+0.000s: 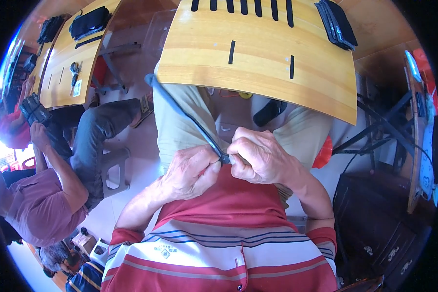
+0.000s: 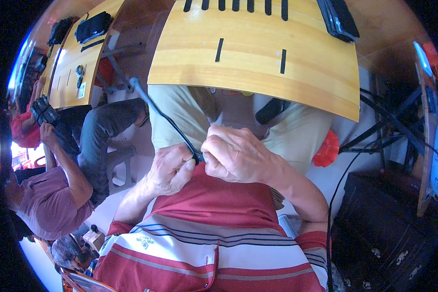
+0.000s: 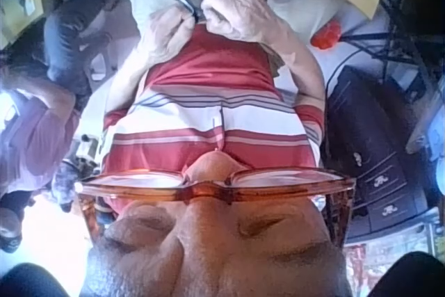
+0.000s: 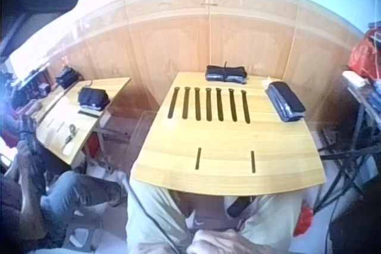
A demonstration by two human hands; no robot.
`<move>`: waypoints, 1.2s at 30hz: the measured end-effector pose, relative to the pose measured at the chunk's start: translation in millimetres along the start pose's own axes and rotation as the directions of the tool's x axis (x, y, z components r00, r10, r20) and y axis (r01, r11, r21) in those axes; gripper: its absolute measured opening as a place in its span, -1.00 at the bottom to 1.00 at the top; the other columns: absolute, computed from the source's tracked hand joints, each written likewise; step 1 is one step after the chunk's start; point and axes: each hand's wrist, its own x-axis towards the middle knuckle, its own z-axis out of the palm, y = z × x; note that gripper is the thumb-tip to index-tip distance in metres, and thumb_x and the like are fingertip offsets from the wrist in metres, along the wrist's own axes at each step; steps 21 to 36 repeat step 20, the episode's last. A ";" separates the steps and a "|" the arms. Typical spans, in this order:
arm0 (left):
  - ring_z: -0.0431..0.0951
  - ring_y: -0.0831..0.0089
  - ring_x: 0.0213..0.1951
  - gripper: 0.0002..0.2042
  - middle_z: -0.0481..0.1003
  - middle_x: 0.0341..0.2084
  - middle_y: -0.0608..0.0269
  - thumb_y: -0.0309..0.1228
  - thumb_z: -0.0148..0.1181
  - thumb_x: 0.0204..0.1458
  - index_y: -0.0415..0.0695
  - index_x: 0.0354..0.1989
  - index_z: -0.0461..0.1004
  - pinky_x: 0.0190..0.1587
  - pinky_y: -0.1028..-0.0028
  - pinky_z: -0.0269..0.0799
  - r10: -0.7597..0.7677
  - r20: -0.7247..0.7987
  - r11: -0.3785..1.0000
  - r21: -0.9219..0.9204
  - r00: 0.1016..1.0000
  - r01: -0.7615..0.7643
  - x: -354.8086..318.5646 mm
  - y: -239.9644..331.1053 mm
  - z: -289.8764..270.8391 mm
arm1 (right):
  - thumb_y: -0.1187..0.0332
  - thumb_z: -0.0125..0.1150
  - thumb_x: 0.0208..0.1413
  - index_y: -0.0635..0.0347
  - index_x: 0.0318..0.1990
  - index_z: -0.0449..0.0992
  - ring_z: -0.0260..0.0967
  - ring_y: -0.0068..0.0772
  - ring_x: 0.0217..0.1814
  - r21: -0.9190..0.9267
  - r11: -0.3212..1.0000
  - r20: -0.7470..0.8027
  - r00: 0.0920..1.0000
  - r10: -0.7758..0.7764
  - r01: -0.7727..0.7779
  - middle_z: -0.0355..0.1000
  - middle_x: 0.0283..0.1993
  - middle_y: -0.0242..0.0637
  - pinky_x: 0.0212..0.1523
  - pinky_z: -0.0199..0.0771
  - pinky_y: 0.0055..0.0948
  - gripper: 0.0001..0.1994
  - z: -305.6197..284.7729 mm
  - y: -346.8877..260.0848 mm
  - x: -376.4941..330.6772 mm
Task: Inspecting and assembling black rubber or plastic straps at a manufacturing workbench.
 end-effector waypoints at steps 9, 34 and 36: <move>0.42 0.23 -0.57 -0.92 0.35 -0.56 0.13 -0.63 0.11 0.04 -0.24 -0.35 0.33 -0.49 0.34 0.34 -0.074 -0.031 0.996 -0.053 0.997 0.072 -4.6 -5.5 3.4 | 0.62 0.18 -0.09 0.35 -0.22 0.46 0.38 -0.32 -0.54 0.100 0.995 -0.061 0.998 0.031 -0.025 0.38 -0.38 -0.20 -0.55 0.40 -0.40 -0.79 8.8 -5.5 -3.7; 0.42 0.24 -0.55 -0.90 0.36 -0.57 0.15 -0.63 0.15 0.02 -0.25 -0.41 0.33 -0.49 0.34 0.33 -0.101 -0.118 0.995 0.002 0.988 0.102 -3.2 -14.1 17.0 | 0.50 0.29 0.00 0.41 -0.16 0.47 0.51 -0.13 -0.32 0.022 0.991 -0.006 0.991 0.134 -0.134 0.46 -0.29 -0.08 -0.34 0.56 -0.36 -0.75 12.5 -4.1 -14.8; 0.42 0.24 -0.55 -0.90 0.36 -0.57 0.15 -0.63 0.15 0.02 -0.25 -0.41 0.33 -0.49 0.34 0.33 -0.101 -0.118 0.995 0.002 0.988 0.102 -3.2 -14.1 17.0 | 0.50 0.29 0.00 0.41 -0.16 0.47 0.51 -0.13 -0.32 0.022 0.991 -0.006 0.991 0.134 -0.134 0.46 -0.29 -0.08 -0.34 0.56 -0.36 -0.75 12.5 -4.1 -14.8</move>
